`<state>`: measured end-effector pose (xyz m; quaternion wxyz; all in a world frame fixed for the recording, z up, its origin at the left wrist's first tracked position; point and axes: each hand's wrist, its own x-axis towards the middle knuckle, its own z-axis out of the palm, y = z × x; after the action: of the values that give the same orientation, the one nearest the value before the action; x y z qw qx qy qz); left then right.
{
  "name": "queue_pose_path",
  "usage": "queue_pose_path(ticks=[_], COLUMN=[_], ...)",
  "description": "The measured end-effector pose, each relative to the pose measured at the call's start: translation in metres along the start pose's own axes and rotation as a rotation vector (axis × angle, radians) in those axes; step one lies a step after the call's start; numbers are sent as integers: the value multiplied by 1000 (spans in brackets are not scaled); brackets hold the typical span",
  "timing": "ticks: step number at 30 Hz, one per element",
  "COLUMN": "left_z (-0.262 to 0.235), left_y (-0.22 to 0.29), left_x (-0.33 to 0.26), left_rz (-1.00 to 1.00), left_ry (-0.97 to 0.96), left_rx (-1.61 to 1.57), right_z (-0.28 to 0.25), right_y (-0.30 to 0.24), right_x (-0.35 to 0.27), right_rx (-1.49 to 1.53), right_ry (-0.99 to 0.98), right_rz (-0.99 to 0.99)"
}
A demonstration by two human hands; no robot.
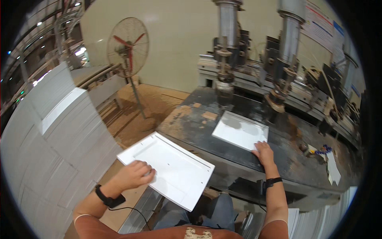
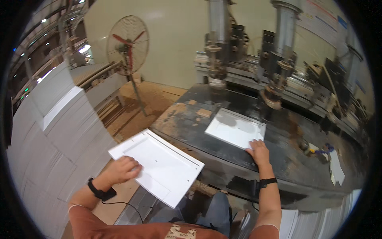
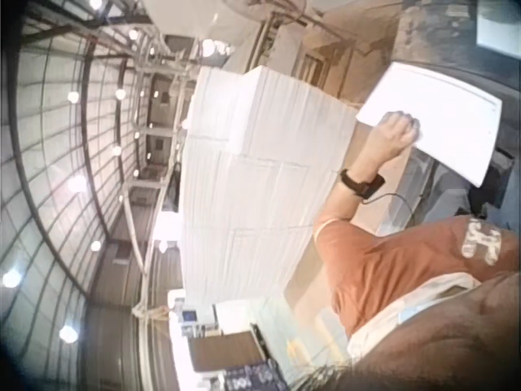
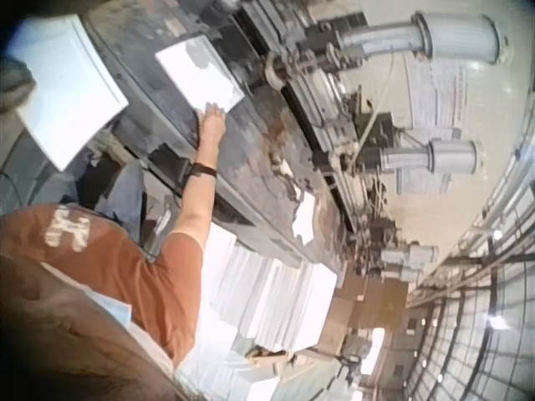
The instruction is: Moving and stacking white furniture panels from a machine table to a large stack in a workshop.
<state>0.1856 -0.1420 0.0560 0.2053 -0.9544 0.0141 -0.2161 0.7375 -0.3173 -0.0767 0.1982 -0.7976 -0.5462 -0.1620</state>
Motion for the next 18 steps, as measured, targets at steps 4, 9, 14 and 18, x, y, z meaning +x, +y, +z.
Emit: queue_pose_path(ticks=[4, 9, 14, 18], left_z=[-91, -150, -163, -149], left_y=[-32, -96, -179, -212], left_x=[-27, -58, -105, -146], left_rz=[-136, -607, -897, -1107], left_ry=[-4, 5, -50, -271], left_rx=[474, 847, 1024, 885], right_z=[30, 18, -53, -144], right_y=[2, -7, -19, 32], right_x=[22, 31, 39, 11], right_rx=[61, 48, 44, -39], right_ry=[42, -20, 126, 271], right_rz=[-85, -35, -100, -132])
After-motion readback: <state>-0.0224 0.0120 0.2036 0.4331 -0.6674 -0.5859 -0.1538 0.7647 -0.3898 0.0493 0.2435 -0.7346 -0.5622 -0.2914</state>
